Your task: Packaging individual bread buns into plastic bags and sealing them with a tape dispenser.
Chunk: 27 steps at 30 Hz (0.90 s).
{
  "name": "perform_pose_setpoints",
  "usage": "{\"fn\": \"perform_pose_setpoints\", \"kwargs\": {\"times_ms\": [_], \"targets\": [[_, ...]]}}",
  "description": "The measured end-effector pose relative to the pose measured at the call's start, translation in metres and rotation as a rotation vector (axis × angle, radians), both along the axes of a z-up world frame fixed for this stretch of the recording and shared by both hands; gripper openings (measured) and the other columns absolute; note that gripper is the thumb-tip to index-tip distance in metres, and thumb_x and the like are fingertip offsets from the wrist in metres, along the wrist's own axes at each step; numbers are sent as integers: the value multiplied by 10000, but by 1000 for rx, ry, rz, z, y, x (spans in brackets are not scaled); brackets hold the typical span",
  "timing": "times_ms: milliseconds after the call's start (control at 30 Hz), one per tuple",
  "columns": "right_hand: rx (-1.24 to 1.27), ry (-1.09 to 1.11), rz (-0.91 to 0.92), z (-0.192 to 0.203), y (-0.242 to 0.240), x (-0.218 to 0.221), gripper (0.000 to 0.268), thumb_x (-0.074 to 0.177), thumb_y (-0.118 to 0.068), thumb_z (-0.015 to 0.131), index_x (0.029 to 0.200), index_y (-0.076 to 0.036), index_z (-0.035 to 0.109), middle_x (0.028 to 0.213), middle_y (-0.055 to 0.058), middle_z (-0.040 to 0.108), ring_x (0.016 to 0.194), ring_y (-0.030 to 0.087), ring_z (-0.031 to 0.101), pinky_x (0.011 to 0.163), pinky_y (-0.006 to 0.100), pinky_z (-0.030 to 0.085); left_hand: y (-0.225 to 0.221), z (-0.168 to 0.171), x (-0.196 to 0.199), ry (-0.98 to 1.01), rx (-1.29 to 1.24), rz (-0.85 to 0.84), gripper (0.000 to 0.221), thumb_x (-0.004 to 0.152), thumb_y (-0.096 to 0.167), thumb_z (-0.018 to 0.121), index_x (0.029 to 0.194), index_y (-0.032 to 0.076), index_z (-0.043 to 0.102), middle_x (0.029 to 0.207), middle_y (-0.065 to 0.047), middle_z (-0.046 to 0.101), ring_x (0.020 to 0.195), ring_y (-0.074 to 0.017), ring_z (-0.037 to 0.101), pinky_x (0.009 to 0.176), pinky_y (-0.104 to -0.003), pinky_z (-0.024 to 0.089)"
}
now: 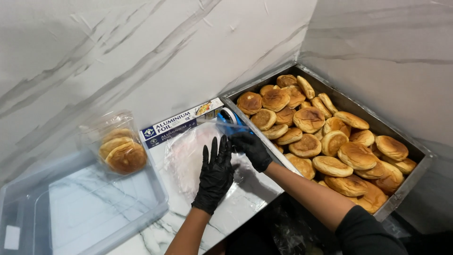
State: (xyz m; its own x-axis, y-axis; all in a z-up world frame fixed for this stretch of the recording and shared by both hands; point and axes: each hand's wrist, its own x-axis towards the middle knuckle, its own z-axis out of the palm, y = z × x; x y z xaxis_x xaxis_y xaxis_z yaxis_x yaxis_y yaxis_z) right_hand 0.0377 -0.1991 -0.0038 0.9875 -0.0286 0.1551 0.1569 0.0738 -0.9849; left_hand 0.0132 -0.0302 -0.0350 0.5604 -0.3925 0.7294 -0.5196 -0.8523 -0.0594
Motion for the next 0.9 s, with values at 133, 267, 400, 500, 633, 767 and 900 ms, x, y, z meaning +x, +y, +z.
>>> {"fn": "perform_pose_setpoints", "kwargs": {"times_ms": [133, 267, 400, 500, 633, 767, 900], "targets": [[317, 24, -325, 12, -21, 15, 191, 940, -124, 721, 1053, 28, 696, 813, 151, 689, 714, 238, 681, 692, 347, 596, 13, 24, -12, 266, -75, -110, 958, 856, 705, 541, 1599, 165, 269, 1695, -78, 170, 1558, -345, 85, 1248, -570, 0], [517, 70, -346, -4, -41, 31, 135, 897, -48, 748, 951, 64, 697, 731, 188, 671, 643, 272, 678, 637, 332, 594, 26, 38, -9, 411, -692, -187, 737, 948, 385, 656, 1594, 241, 330, 1659, 10, 290, 1499, -210, 313, 1238, -417, 220], [235, 108, -196, 6, -13, 7, 264, 866, -148, 816, 1030, 36, 723, 774, 193, 713, 681, 230, 723, 647, 341, 624, 36, 26, 15, 722, -1354, -408, 691, 923, 71, 703, 1541, 197, 421, 1459, -65, 540, 1206, -231, 635, 1058, -368, 528], [117, 102, -28, 9, -3, -3, 236, 889, -147, 768, 975, 65, 706, 730, 231, 715, 596, 268, 725, 608, 359, 625, 46, 9, 36, 932, -1694, -655, 618, 903, -2, 694, 1466, 115, 467, 1230, -184, 691, 1017, -313, 738, 927, -379, 611], [70, 92, 52, 10, 2, -8, 214, 879, -101, 755, 1026, 53, 729, 769, 231, 726, 633, 269, 742, 594, 351, 628, 46, 13, 35, 938, -1678, -611, 633, 804, -41, 787, 1381, 100, 567, 1005, -131, 728, 833, -218, 747, 753, -305, 657], [153, 61, -115, 5, 7, -2, 165, 872, -5, 762, 1019, 62, 729, 810, 144, 739, 707, 182, 737, 668, 296, 621, 39, -11, 43, 924, -1525, -475, 511, 812, 28, 826, 1290, 101, 661, 813, -79, 747, 656, -152, 724, 609, -256, 655], [163, 68, -137, -17, -6, 12, 165, 852, -6, 787, 994, 45, 719, 791, 164, 735, 677, 227, 749, 640, 347, 647, 37, 11, 32, 949, -1516, -386, 296, 843, 88, 820, 1126, 46, 743, 731, -113, 725, 572, -154, 683, 542, -241, 621]]}}
